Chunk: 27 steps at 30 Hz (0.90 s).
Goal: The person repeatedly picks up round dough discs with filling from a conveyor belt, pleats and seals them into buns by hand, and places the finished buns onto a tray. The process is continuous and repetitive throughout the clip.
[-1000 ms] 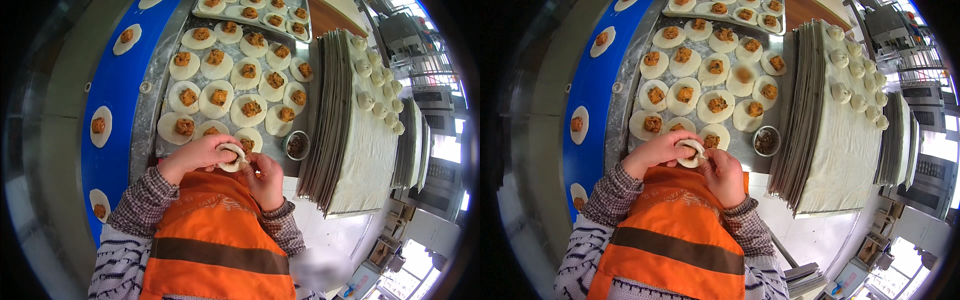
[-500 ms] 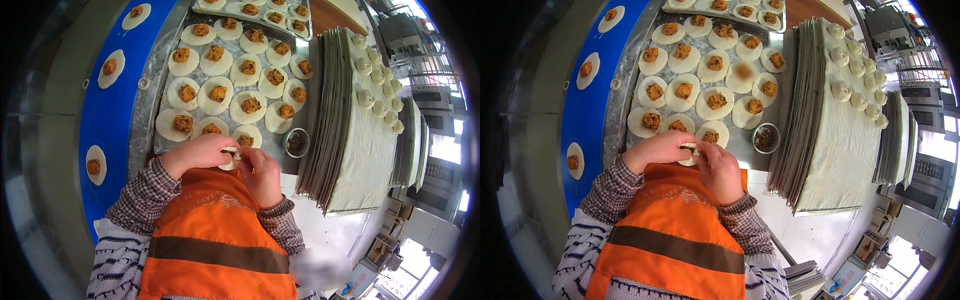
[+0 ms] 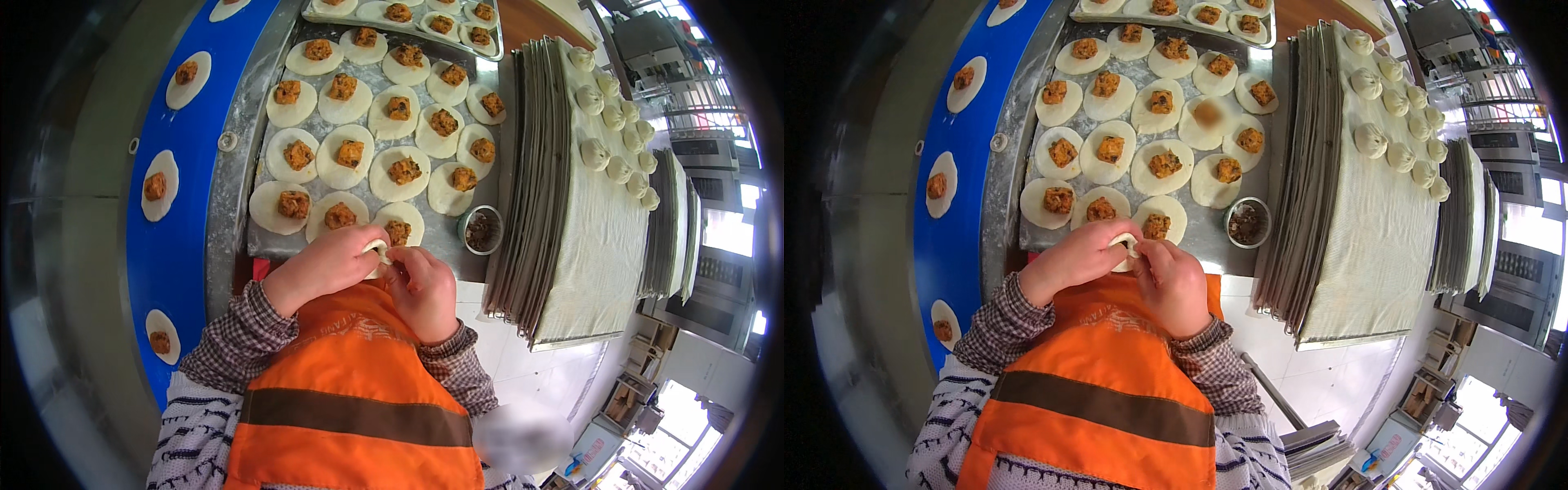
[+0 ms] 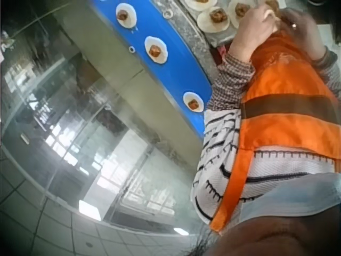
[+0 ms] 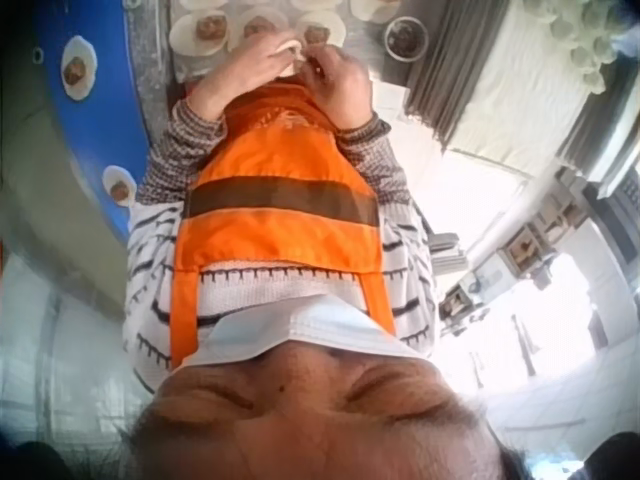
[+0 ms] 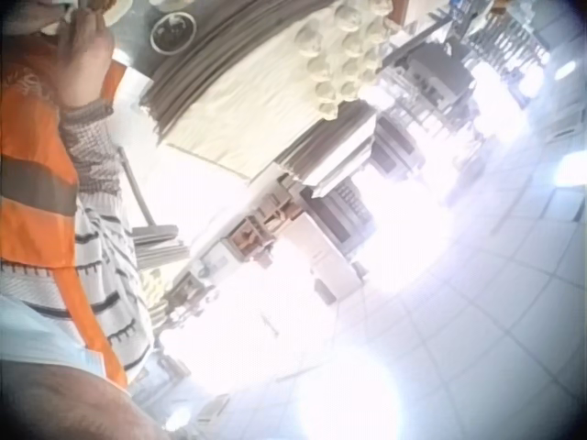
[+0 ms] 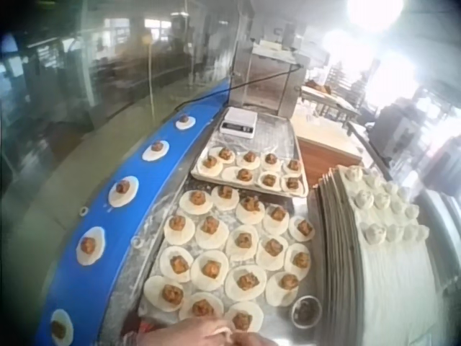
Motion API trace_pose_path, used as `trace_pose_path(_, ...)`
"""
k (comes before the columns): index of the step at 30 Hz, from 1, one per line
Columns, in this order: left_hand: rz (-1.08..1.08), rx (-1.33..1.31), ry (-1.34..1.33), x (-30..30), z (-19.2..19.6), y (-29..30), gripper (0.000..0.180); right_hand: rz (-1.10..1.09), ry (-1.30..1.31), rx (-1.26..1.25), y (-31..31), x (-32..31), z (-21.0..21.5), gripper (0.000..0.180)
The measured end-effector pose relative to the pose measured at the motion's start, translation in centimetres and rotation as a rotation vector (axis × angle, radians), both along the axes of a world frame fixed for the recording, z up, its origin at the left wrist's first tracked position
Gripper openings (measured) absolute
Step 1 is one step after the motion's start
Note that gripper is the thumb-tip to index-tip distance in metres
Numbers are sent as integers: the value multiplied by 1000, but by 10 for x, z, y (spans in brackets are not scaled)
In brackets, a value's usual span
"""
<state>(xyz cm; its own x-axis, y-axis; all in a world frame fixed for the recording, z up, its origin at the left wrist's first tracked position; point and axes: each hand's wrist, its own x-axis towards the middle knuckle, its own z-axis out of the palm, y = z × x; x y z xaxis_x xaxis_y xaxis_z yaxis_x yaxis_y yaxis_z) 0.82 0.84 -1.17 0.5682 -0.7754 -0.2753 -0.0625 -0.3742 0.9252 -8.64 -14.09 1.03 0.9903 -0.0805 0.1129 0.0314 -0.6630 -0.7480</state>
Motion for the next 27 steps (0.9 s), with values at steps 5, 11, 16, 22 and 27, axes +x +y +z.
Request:
trace_pose_path(5,-112,-164,284,14,7,2,32,-134,89,347,0,-3,-4,17)
trace_pose_path(11,297,-475,613,-8,-9,2,45,-273,235,921,3,0,0,11)
trace_pose_path(16,502,-435,516,-19,-24,0,50,-125,-61,192,1,6,1,16)
trace_pose_path(22,491,-254,414,-14,-12,-2,61,-77,177,401,-7,7,6,17)
trace_pose_path(27,270,-252,762,-1,-8,11,62,-145,153,750,-2,3,-10,16)
